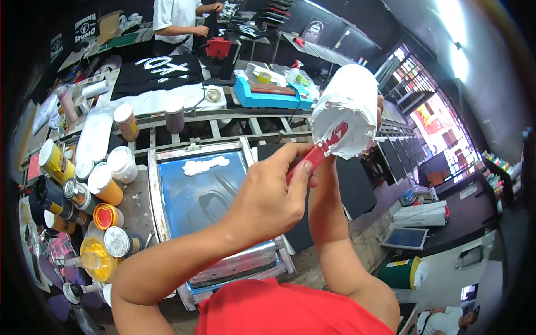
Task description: The person applies white ink to a screen printing frame using a spatula, spreads it with a squeegee, and ties an apron around their waist. They then move the frame along a row of black shirts, screen printing designs on each shirt using a squeegee.
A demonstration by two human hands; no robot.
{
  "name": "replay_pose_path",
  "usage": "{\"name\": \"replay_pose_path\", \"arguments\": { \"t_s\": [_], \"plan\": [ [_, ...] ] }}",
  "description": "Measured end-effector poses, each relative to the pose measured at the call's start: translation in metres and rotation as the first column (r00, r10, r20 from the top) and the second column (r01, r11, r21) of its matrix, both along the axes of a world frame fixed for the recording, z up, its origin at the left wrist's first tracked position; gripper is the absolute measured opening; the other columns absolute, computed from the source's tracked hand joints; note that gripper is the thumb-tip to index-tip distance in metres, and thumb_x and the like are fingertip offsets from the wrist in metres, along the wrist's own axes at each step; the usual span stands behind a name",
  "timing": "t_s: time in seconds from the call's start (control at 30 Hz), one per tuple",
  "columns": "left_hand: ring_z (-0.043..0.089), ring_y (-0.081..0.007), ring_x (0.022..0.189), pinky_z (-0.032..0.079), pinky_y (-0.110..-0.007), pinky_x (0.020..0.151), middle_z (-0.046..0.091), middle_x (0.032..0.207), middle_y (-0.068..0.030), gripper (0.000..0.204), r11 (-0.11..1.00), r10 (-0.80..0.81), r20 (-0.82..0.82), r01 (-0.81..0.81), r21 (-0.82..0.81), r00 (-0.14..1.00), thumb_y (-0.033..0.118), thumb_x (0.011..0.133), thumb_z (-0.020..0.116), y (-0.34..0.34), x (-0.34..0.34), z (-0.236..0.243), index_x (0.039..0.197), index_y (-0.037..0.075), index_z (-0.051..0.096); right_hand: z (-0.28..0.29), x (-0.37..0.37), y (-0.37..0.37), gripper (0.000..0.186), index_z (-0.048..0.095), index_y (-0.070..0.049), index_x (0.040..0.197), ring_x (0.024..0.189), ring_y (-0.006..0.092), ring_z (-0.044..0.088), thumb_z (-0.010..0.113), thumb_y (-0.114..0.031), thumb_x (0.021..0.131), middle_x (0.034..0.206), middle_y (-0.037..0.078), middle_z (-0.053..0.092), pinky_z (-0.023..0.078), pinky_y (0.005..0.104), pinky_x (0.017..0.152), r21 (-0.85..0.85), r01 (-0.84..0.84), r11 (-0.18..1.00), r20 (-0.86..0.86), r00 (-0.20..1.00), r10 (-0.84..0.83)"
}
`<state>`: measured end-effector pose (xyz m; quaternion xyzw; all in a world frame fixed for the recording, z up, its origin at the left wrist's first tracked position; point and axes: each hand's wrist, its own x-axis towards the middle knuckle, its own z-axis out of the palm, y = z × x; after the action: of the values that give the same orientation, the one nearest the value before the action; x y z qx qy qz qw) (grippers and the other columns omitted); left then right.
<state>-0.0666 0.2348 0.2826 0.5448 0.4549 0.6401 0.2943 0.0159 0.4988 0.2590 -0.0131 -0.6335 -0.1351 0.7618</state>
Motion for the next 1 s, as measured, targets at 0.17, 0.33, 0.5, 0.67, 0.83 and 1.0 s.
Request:
{"name": "replay_pose_path", "arguments": {
  "t_s": [0.17,0.33,0.5,0.67,0.83,1.0],
  "plan": [
    [0.045,-0.0006,0.054,0.038,-0.019,0.049,0.071,0.094,-0.0084,0.035,0.982,-0.083,0.384,0.140,-0.123,0.920,0.017,0.109,0.049,0.009,0.014,-0.028,0.138,-0.004,0.054,-0.037,0.009,0.013,0.090,0.029,-0.006,0.144,0.139,0.0381,0.046,0.088,-0.031,0.081,0.149,0.022,0.041,0.039,0.0503,0.117,-0.137,0.128,0.982,0.027,0.992,-0.125],
    [0.045,-0.0020,0.051,0.037,-0.019,0.046,0.071,0.095,-0.0104,0.037,0.959,-0.077,0.453,0.190,-0.209,0.888,0.019,0.110,0.050,0.013,-0.009,-0.067,0.138,-0.004,0.053,-0.091,0.006,0.017,0.089,0.029,-0.004,0.145,0.137,0.0389,0.047,0.087,-0.029,0.082,0.148,0.022,0.042,0.040,0.0478,0.114,-0.313,0.287,0.905,0.127,0.957,-0.259],
    [0.045,-0.0032,0.051,0.037,-0.020,0.045,0.070,0.096,-0.0106,0.037,0.931,-0.021,0.424,0.173,-0.322,0.905,0.019,0.109,0.051,0.010,-0.048,-0.106,0.138,-0.004,0.054,-0.158,-0.015,0.003,0.095,0.028,-0.002,0.146,0.135,0.0413,0.043,0.090,-0.016,0.074,0.145,0.020,0.042,0.036,0.0508,0.114,-0.592,0.261,0.762,0.206,0.964,-0.170],
    [0.043,-0.0032,0.051,0.037,-0.020,0.047,0.070,0.096,-0.0104,0.037,0.891,0.054,0.413,0.142,-0.430,0.909,0.019,0.108,0.051,0.014,-0.088,-0.138,0.138,-0.002,0.055,-0.216,-0.048,-0.017,0.090,0.035,-0.007,0.140,0.128,0.0432,0.046,0.090,-0.019,0.069,0.137,0.023,0.049,0.038,0.0508,0.110,-0.856,0.232,0.463,0.196,0.973,-0.125],
    [0.042,-0.0032,0.051,0.035,-0.020,0.047,0.070,0.094,-0.0089,0.035,0.864,0.131,0.415,0.101,-0.493,0.900,0.021,0.108,0.052,0.008,-0.133,-0.165,0.137,0.001,0.057,-0.252,-0.070,-0.036,0.094,0.040,-0.004,0.137,0.125,0.0446,0.049,0.092,-0.029,0.062,0.134,0.022,0.053,0.043,0.0511,0.107,-0.964,0.250,0.092,0.253,0.967,0.024],
    [0.040,-0.0023,0.051,0.030,-0.019,0.046,0.070,0.091,-0.0064,0.037,0.831,0.147,0.332,0.066,-0.552,0.932,0.024,0.104,0.061,0.002,-0.191,-0.183,0.136,0.004,0.060,-0.274,-0.074,-0.032,0.102,0.041,-0.002,0.138,0.127,0.0437,0.052,0.095,-0.034,0.058,0.134,0.020,0.057,0.047,0.0498,0.106,-0.834,0.539,-0.118,0.513,0.836,0.193]
  ]
}}
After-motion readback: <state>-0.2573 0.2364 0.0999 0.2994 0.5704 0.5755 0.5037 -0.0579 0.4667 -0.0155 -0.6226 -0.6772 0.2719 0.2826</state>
